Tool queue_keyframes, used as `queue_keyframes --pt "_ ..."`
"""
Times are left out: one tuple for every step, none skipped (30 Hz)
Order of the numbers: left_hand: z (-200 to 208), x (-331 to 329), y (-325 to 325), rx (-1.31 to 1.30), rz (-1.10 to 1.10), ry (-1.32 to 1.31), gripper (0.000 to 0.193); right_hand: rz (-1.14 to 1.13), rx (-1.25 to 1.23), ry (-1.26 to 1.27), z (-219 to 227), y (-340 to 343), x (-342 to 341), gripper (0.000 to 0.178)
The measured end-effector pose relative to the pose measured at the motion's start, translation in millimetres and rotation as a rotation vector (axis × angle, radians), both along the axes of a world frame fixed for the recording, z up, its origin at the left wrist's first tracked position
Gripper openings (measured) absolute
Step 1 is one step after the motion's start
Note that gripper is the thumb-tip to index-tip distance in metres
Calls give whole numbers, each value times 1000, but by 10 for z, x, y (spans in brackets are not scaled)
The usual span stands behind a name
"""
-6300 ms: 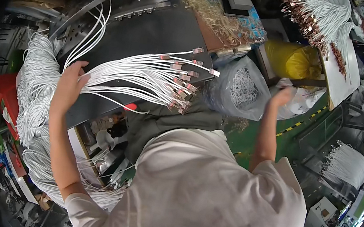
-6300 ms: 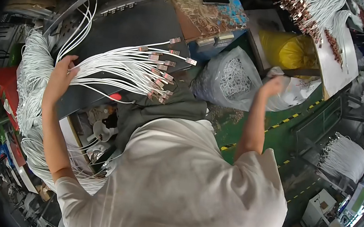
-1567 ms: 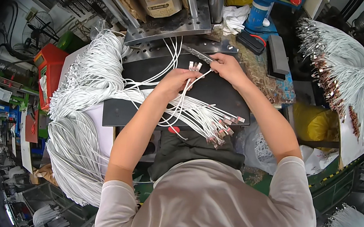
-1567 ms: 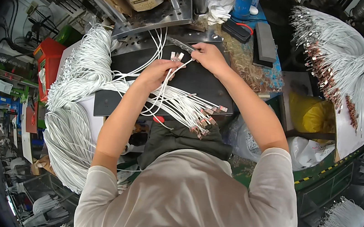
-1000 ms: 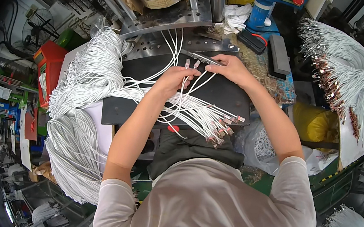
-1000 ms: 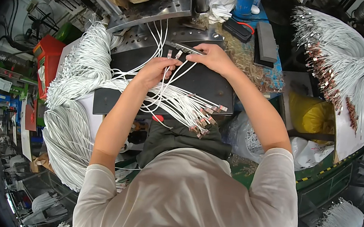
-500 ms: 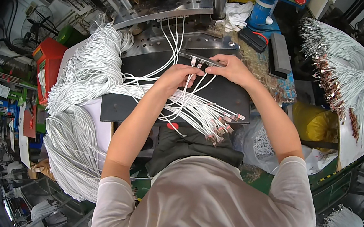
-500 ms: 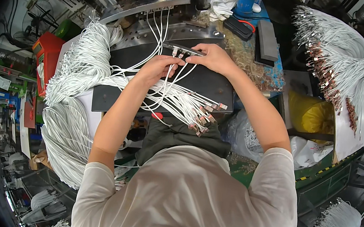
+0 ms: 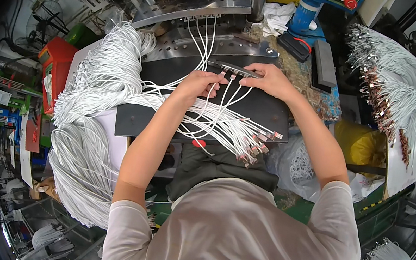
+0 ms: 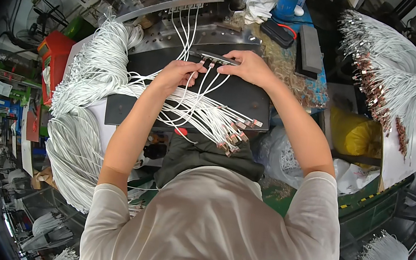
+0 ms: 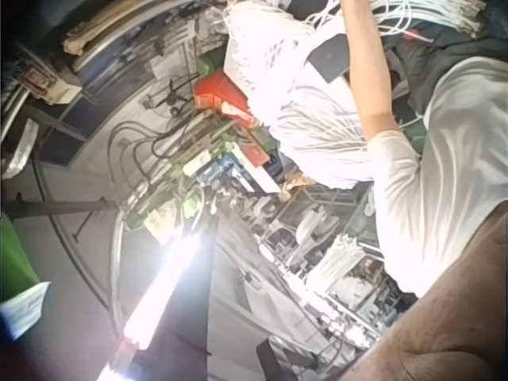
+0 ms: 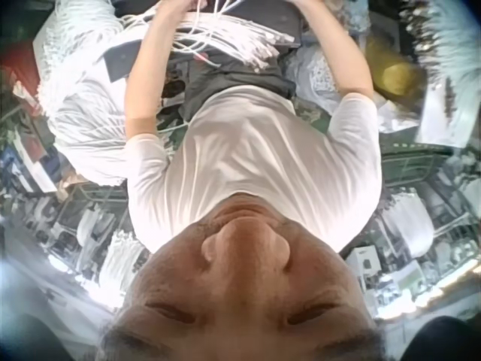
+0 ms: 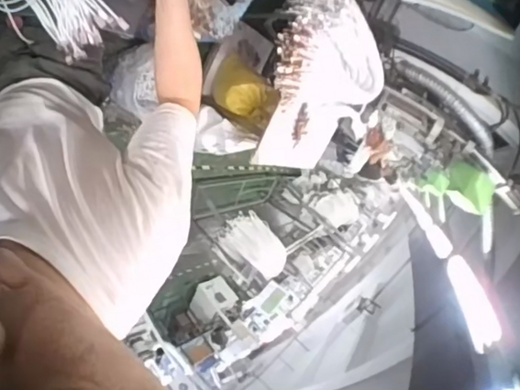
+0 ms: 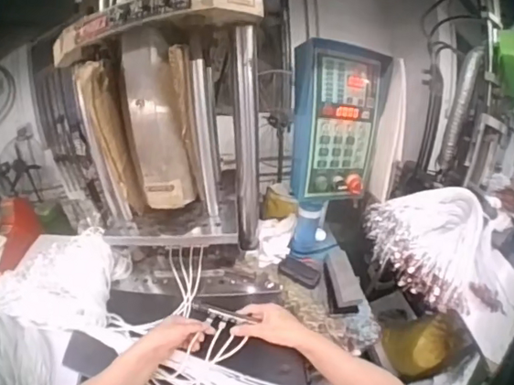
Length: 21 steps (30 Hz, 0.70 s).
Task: The person arranges cables into a metal fixture by hand, inserts them into a press machine, and presses the machine buttons to process the cable ends.
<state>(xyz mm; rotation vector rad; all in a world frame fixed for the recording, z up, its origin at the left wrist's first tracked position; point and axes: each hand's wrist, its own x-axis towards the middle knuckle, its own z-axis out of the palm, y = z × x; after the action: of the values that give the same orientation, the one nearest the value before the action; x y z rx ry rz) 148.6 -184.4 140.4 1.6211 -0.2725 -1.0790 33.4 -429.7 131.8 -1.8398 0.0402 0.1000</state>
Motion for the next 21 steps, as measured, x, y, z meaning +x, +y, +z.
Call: queue_keyframes --pt "2 -20 -11 12 0 -19 29 27 -2 -22 12 8 -16 36" --pt "7 -38 -15 25 1 -37 30 26 -1 -16 36 5 -28 36" --pt "44 -48 -11 27 1 -31 30 5 -47 4 93 8 -29 35" --pt "87 -54 -4 92 -38 -170 31 -17 -94 25 141 12 -25 34" --pt "128 -59 4 157 -77 -309 32 -37 -141 46 144 19 -14 34" --pt "139 -61 2 219 -120 -449 34 -40 -138 52 118 14 0 34" --pt "121 -10 35 220 -124 -444 34 -120 -333 -106 82 3 35 30" --pt "111 107 97 130 -25 -488 37 -195 -528 -267 58 -9 98 27" --pt "94 228 136 41 75 -531 40 -268 -721 -431 42 -21 178 24" --pt "9 412 99 44 79 -529 40 -264 -718 -430 42 -35 322 24" --pt "-145 643 81 -36 302 -661 41 -337 -754 -651 54 -7 546 22" --pt "-239 765 79 -120 520 -790 42 -417 -787 -871 58 0 774 22" --pt "-167 727 38 -116 519 -787 42 -447 -795 -871 30 -20 999 22" --pt "-89 703 -22 -120 413 -503 44 -473 -799 -873 10 -9 1244 23" --pt "57 661 -50 -118 315 -225 46 -514 -801 -790 -11 76 1511 26" --pt "175 651 -30 -120 220 49 48 -553 -801 -710 -16 133 1789 29" --pt "259 648 -47 -119 219 45 48 -555 -799 -714 -65 -24 2125 29" --pt "324 599 -134 -130 189 32 47 -547 -940 -844 -136 -307 2415 32" --pt "382 541 -215 -140 158 19 47 -531 -1082 -971 -241 -578 2619 35" --pt "364 513 -204 -139 152 7 47 -531 -1078 -966 -375 -663 2751 35" --pt "360 467 -181 -136 162 6 47 -470 -950 -794 -444 -694 2852 39"
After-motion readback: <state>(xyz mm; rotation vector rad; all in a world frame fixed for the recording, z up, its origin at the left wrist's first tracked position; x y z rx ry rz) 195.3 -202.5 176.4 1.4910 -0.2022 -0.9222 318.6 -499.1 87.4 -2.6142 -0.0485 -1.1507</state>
